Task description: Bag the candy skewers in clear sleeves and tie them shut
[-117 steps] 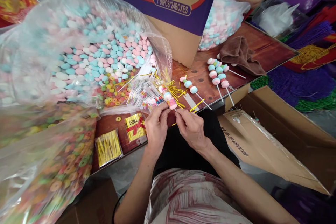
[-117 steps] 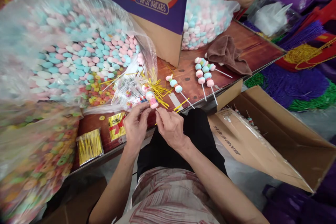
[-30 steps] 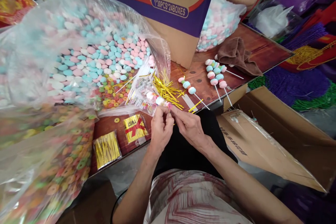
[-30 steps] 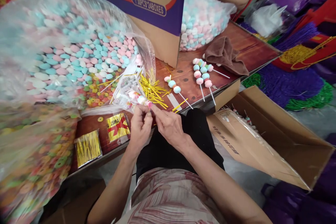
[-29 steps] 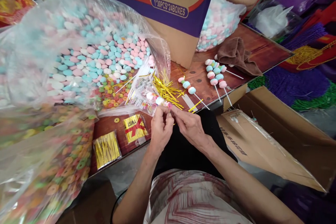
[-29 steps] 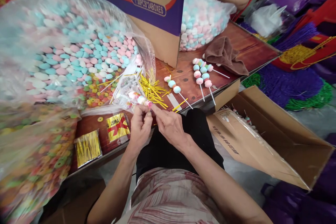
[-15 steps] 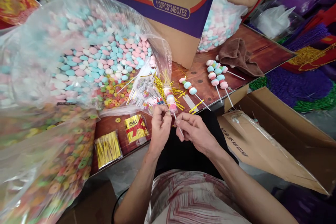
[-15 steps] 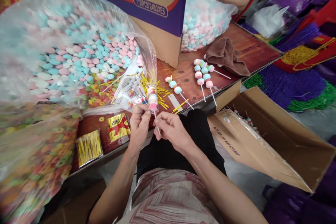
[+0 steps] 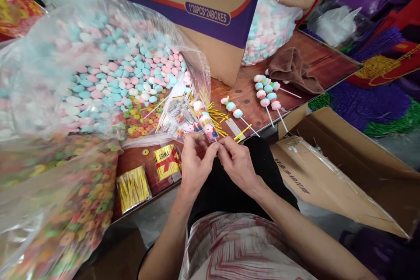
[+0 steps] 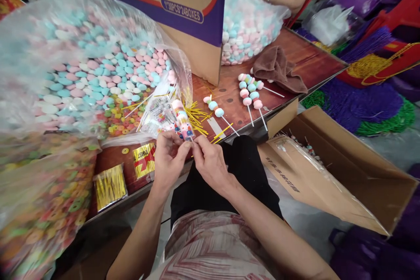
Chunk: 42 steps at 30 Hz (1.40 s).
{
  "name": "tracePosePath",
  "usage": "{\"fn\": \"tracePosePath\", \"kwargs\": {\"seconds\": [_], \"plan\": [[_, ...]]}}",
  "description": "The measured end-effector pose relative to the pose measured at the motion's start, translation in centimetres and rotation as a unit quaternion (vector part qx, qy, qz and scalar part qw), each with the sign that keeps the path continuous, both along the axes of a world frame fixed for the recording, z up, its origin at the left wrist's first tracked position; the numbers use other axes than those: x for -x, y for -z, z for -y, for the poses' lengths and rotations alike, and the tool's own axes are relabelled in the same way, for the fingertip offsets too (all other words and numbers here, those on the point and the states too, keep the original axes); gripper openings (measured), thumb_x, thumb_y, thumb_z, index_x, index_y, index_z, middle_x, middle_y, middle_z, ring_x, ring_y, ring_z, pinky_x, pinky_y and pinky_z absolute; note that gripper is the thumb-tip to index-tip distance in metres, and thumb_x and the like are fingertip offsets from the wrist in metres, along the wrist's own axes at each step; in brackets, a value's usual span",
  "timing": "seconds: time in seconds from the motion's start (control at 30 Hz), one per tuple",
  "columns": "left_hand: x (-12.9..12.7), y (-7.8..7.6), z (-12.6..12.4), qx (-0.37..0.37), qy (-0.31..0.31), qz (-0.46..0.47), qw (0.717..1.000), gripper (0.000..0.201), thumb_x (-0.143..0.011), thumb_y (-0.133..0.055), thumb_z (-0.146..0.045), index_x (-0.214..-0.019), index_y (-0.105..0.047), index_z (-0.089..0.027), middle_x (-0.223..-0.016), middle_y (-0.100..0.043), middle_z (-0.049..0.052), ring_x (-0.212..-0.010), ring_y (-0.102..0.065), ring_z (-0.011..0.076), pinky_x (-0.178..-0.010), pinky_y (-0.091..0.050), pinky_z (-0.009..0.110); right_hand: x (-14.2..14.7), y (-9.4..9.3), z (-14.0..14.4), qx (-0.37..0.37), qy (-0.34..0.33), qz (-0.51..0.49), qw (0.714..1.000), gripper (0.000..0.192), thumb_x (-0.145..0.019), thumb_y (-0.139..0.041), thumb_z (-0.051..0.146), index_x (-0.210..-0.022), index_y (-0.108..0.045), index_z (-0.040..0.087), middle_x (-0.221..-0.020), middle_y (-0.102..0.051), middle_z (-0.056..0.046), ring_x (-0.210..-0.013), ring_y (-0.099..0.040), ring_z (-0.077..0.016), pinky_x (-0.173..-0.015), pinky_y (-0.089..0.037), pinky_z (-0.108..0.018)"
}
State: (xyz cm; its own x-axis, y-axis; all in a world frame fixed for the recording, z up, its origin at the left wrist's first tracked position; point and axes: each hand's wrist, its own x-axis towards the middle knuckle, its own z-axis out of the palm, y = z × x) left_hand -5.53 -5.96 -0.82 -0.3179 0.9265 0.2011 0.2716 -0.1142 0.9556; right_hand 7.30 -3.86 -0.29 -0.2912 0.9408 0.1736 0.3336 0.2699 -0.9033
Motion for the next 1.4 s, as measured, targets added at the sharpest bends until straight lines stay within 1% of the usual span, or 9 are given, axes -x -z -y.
{"fn": "tracePosePath", "kwargs": {"seconds": [0.1, 0.2, 0.3, 0.4, 0.47, 0.63, 0.77, 1.13, 1.4], "plan": [[0.0, -0.7, -0.3, 0.014, -0.006, -0.09, 0.996, 0.019, -0.087, -0.063, -0.029, -0.097, -0.048, -0.023, -0.089, -0.056, 0.001, -0.079, -0.056, 0.0147, -0.07, -0.045, 0.027, 0.1, 0.2, 0.0, -0.041, 0.008, 0.03, 0.999, 0.02, -0.096, -0.044, 0.024, -0.08, -0.055, 0.019, -0.064, -0.051, 0.003, -0.054, -0.042, -0.0086, -0.056, -0.035, -0.022], [0.2, -0.8, -0.4, 0.015, -0.014, -0.149, 0.989, 0.004, -0.091, -0.054, -0.024, -0.094, -0.052, -0.023, -0.088, -0.061, 0.002, -0.08, -0.058, 0.0161, -0.074, -0.044, 0.03, 0.2, -0.1, 0.1, -0.006, -0.001, 0.008, 1.0, 0.018, -0.096, -0.046, 0.027, -0.085, -0.058, 0.019, -0.065, -0.053, 0.003, -0.055, -0.045, -0.0093, -0.058, -0.038, -0.023], [0.4, -0.2, -0.5, 0.003, -0.045, -0.13, 0.99, 0.004, -0.092, -0.052, -0.024, -0.095, -0.055, -0.023, -0.087, -0.062, 0.002, -0.08, -0.059, 0.0162, -0.075, -0.044, 0.029, 0.2, -0.8, 0.5, 0.12, -0.051, -0.089, 0.987, 0.018, -0.093, -0.051, 0.033, -0.085, -0.059, 0.019, -0.061, -0.051, 0.004, -0.055, -0.045, -0.0099, -0.056, -0.038, -0.023], [0.4, 0.5, -0.5, -0.016, -0.058, -0.064, 0.996, 0.003, -0.092, -0.052, -0.024, -0.094, -0.055, -0.023, -0.088, -0.061, 0.002, -0.081, -0.059, 0.0155, -0.076, -0.045, 0.028, 0.3, -1.2, 1.0, 0.29, -0.087, -0.213, 0.929, 0.023, -0.089, -0.058, 0.039, -0.079, -0.055, 0.018, -0.058, -0.051, 0.005, -0.046, -0.033, -0.0068, -0.044, -0.026, -0.021], [0.4, 0.6, -0.5, -0.019, -0.044, -0.043, 0.998, 0.003, -0.092, -0.051, -0.023, -0.093, -0.055, -0.023, -0.086, -0.06, 0.001, -0.079, -0.058, 0.0146, -0.075, -0.045, 0.027, 0.5, -1.1, 1.2, 0.342, -0.068, -0.264, 0.899, 0.026, -0.087, -0.061, 0.04, -0.075, -0.052, 0.018, -0.055, -0.049, 0.006, -0.043, -0.025, -0.0049, -0.042, -0.018, -0.021], [0.5, 0.5, 0.1, -0.003, 0.039, -0.101, 0.994, 0.008, -0.091, -0.051, -0.019, -0.087, -0.057, -0.022, -0.078, -0.06, 0.0, -0.071, -0.056, 0.0135, -0.068, -0.044, 0.025, 0.8, -0.7, 0.7, 0.267, -0.034, -0.251, 0.93, 0.028, -0.086, -0.062, 0.04, -0.071, -0.053, 0.018, -0.055, -0.046, 0.005, -0.05, -0.036, -0.0077, -0.046, -0.027, -0.021], [1.0, 0.7, 0.5, 0.019, 0.083, -0.026, 0.996, 0.007, -0.093, -0.052, -0.025, -0.087, -0.055, -0.021, -0.077, -0.058, 0.0, -0.07, -0.056, 0.013, -0.066, -0.046, 0.024, 0.6, -0.8, 0.6, 0.188, -0.04, -0.174, 0.966, 0.029, -0.091, -0.055, 0.037, -0.069, -0.053, 0.019, -0.057, -0.046, 0.005, -0.053, -0.041, -0.0095, -0.05, -0.034, -0.022], [0.4, -0.5, -0.1, 0.083, 0.013, 0.235, 0.968, 0.034, -0.09, -0.057, -0.051, -0.102, -0.059, -0.019, -0.092, -0.069, 0.008, -0.086, -0.067, 0.0189, -0.081, -0.053, 0.034, 0.5, 0.7, 1.5, -0.013, -0.027, -0.009, 1.0, 0.018, -0.096, -0.047, 0.024, -0.08, -0.056, 0.02, -0.067, -0.053, 0.002, -0.057, -0.046, -0.0101, -0.058, -0.039, -0.022], [-0.6, -0.9, -0.5, 0.126, 0.04, 0.382, 0.914, 0.032, -0.082, -0.069, -0.046, -0.087, -0.072, -0.014, -0.083, -0.075, 0.011, -0.09, -0.071, 0.0268, -0.084, -0.054, 0.041, 0.9, 0.7, 1.8, 0.025, -0.028, -0.037, 0.999, 0.018, -0.094, -0.05, 0.024, -0.078, -0.057, 0.019, -0.061, -0.047, 0.004, -0.054, -0.042, -0.0095, -0.055, -0.036, -0.022]]}}
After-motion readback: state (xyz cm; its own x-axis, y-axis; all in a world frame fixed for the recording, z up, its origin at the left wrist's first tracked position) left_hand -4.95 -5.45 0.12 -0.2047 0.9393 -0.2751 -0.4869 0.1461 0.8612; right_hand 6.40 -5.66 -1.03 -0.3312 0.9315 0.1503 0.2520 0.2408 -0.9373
